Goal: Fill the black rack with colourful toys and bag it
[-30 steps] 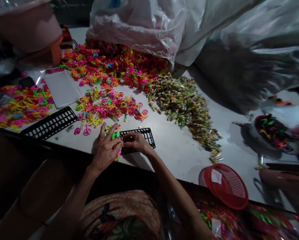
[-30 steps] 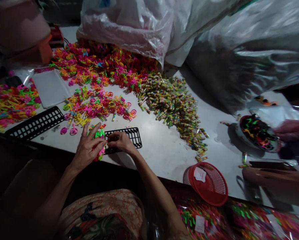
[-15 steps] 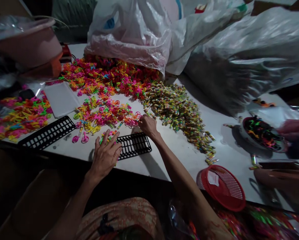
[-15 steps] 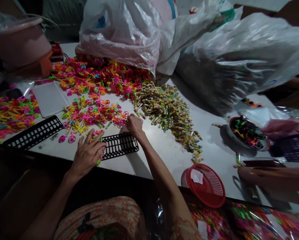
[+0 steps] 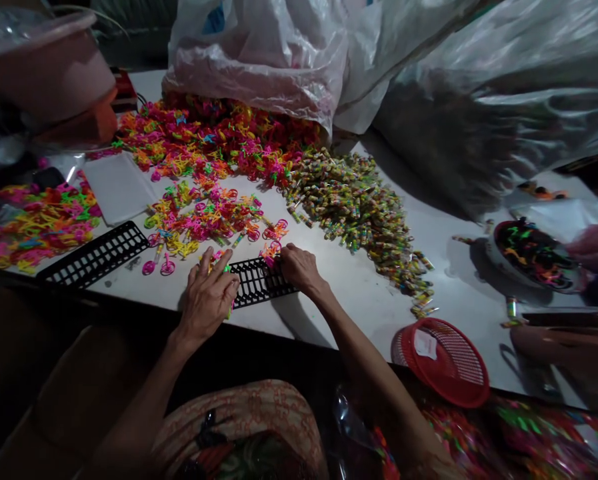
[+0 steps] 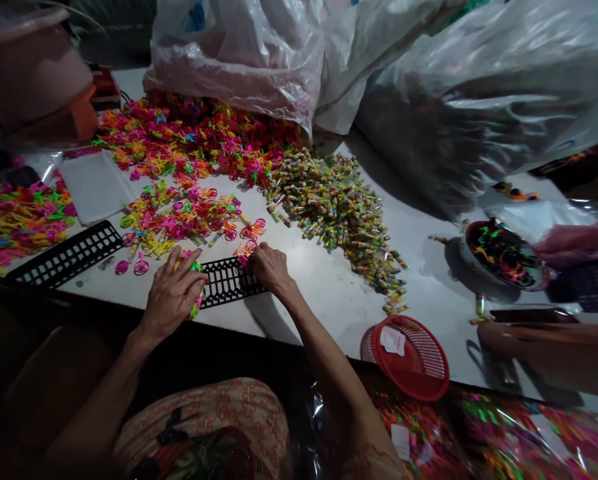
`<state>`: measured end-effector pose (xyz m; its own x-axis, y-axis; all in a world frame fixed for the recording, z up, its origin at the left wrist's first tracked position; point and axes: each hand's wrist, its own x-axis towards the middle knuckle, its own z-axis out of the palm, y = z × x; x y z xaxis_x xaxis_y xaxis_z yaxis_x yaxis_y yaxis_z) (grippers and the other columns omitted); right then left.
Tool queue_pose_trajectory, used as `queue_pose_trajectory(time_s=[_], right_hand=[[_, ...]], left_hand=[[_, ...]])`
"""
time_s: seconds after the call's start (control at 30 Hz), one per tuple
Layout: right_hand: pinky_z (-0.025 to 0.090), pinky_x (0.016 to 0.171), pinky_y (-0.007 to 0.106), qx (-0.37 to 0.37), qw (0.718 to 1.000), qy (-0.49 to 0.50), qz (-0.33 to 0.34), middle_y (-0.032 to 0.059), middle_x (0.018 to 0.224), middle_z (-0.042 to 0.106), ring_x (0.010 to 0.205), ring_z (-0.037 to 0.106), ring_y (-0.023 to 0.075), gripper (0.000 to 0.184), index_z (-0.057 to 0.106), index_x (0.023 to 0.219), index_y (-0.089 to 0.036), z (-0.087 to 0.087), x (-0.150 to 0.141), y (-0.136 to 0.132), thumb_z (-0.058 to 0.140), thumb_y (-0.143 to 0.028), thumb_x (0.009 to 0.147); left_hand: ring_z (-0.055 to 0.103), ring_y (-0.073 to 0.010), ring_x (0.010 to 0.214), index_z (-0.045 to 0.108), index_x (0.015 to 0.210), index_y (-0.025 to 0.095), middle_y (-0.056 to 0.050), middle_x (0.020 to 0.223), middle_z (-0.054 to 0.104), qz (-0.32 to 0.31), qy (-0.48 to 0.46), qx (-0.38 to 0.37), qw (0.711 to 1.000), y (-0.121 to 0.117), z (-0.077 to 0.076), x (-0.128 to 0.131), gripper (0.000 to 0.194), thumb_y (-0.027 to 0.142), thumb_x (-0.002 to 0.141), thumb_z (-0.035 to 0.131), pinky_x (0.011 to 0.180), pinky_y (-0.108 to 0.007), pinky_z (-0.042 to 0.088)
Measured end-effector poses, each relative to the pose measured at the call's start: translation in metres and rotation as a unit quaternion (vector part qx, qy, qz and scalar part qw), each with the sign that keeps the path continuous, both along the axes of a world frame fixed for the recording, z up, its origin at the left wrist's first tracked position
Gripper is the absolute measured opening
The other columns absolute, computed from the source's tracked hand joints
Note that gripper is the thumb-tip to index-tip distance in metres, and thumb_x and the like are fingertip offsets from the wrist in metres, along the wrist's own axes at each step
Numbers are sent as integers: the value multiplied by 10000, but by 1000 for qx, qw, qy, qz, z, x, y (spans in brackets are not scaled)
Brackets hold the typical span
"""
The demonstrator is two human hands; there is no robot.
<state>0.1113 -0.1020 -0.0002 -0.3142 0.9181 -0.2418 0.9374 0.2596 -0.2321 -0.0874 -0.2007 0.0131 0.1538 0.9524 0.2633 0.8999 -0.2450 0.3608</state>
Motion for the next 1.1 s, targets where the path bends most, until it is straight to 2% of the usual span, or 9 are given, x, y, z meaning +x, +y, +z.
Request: queue_pose_trajectory(time_s=[0.13,0.2,0.33,0.43,0.7,0.83,0.97,1.03,1.1], right_hand=[[365,627,245,-3,978,201,-56,32,840,612,747,539,162,122,605,831,-181,-15,1,-10,592,-194,710],[345,589,230,-40,943,318,-89,-21,719,553,655,474,130,151,565,786,-184,-22,-5,-14,618,-221,650],[307,534,224,-143,845,505,-103,-70,586,416,554,366,93,210,481,669,-193,-29,-30,-14,634,-328,623],[322,537,225,-149,818,546,-105,-67,587,430,565,381,97,237,456,650,-201,-33,-51,-11,647,-334,607],[359,568,223,-63,838,522,-145,-46,615,481,599,417,105,208,477,631,-201,-46,-79,-16,616,-349,676],[354,552,214,-83,841,517,-138,-48,601,482,593,409,101,263,481,645,-196,-47,-77,-14,645,-400,671],[365,558,218,-103,830,538,-106,-38,628,503,603,441,109,258,485,670,-190,-51,-71,-9,635,-399,678],[358,560,220,-84,859,498,-87,-32,628,501,600,452,112,193,493,663,-188,-51,-70,-10,593,-343,718],[362,582,226,-49,906,417,-50,-10,680,540,624,483,123,107,535,695,-182,-47,-72,-14,557,-271,752]], left_hand=[[255,-327,1419,644,872,202,-73,1430,487,-2,-4,-10,1000,0,0,-1,266,295,930,403,1025,-533,365],[244,-325,1423,633,866,198,-75,1432,486,-1,-4,-11,1000,0,0,-1,258,295,931,403,1031,-531,361],[227,-315,1431,619,860,197,-82,1439,477,-3,-7,-10,1000,0,0,-2,241,292,930,409,1036,-522,363],[219,-309,1435,620,885,201,-87,1441,473,-4,-11,-11,1000,-1,1,-2,228,289,927,414,1038,-525,363],[225,-307,1433,616,890,199,-89,1436,479,-6,-15,-12,1000,-2,2,-1,226,296,929,416,1042,-509,365],[223,-305,1434,625,900,204,-87,1431,485,3,-23,-6,1000,-2,2,0,220,295,925,425,1046,-507,358],[249,-298,1426,624,1061,199,-99,1418,499,6,-29,-6,1000,-2,-1,-1,261,305,925,427,1054,-505,352],[259,-285,1424,576,1206,205,-97,1415,503,4,-34,-4,999,-2,-2,-1,334,307,923,431,1067,-491,345],[257,-275,1425,471,1355,217,-95,1434,482,1,-30,-5,1000,-1,-2,0,443,303,922,426,1087,-482,322]])
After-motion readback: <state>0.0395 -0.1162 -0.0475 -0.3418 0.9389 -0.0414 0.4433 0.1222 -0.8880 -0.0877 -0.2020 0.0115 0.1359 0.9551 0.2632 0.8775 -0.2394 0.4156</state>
